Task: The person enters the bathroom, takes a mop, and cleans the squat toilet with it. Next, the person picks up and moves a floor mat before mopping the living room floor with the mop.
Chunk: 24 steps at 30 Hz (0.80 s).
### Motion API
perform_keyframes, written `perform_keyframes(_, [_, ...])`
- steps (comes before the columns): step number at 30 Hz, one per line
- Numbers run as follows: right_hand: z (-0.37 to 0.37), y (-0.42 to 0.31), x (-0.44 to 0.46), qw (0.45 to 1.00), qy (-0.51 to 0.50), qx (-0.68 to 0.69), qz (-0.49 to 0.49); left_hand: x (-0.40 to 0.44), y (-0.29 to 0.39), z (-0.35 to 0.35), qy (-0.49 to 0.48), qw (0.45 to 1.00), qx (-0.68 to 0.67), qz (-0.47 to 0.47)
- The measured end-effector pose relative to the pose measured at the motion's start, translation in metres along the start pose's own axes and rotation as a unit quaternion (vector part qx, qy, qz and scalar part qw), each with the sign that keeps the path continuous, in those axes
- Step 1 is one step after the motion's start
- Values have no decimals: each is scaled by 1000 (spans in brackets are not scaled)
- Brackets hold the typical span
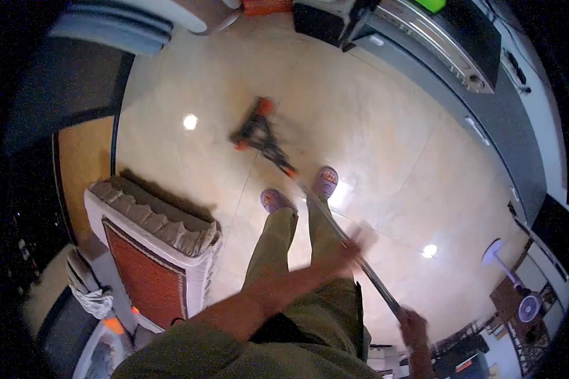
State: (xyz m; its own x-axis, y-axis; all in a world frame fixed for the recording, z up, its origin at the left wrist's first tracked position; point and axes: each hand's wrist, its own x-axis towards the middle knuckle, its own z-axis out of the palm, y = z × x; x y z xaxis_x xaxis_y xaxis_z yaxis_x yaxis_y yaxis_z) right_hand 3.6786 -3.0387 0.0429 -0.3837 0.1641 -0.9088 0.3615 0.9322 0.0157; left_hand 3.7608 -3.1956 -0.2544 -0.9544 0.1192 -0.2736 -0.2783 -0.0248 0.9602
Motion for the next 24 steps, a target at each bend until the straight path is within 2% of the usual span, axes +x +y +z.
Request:
perform_keyframes(1, [-20,51,-35,998,8,-52,-22,-6,57,31,46,983,-147,99])
perform_keyframes(2, [-32,96,-76,996,21,89,0,-10,111,38,-38,958,247,139])
perform_keyframes(3, [-46,78,-109,997,81,-16,-8,-3,155,27,-213,958,181,69])
perform_keyframes(4, [-51,55,-133,982,143,-118,-16,5,178,15,-382,917,113,4])
perform_keyframes(5, [-47,42,-134,981,153,-120,-17,5,177,13,-379,918,114,14])
perform_keyframes(7, [-39,17,-129,981,185,-36,-42,2,169,3,-318,936,148,8])
perform_keyframes(8, [-34,36,-112,979,200,10,-33,-2,165,-15,-275,945,173,36])
perform_keyframes(10, [-21,23,-79,988,144,-3,-50,-4,157,-55,-215,945,247,10])
perform_keyframes(12, [12,-38,-44,990,89,19,-112,-6,116,-104,-132,948,290,10])
perform_keyframes(13, [31,-66,-21,989,51,58,-129,-8,96,-141,-77,945,317,12])
perform_keyframes(14, [54,-90,5,985,-9,96,-141,-28,70,-185,89,949,278,115])
perform_keyframes(15, [79,-153,10,975,0,2,-222,-16,31,-221,-36,911,399,-95])
perform_keyframes(16, [108,-204,16,981,-8,-15,-194,-39,11,-266,74,912,389,-104])
perform_keyframes(17, [140,-237,34,966,-41,28,-253,-75,-13,-311,274,824,490,77])
perform_keyframes(18, [175,-276,44,962,-77,54,-255,-93,-48,-359,279,860,426,44])
perform_keyframes(19, [211,-307,59,926,-192,140,-294,-121,-14,-405,209,884,406,-104])
perform_keyframes(20, [224,-364,10,904,-270,167,-287,-150,-10,-431,283,873,382,-105])
perform_keyframes(21, [301,-363,86,870,-272,107,-396,-165,-8,-457,242,825,444,-252])
perform_keyframes(22, [299,-395,41,906,-258,26,-334,-176,69,-462,184,796,456,-352])
perform_keyframes(24, [327,-411,16,892,-123,-37,-434,-203,50,-464,239,757,504,-341])
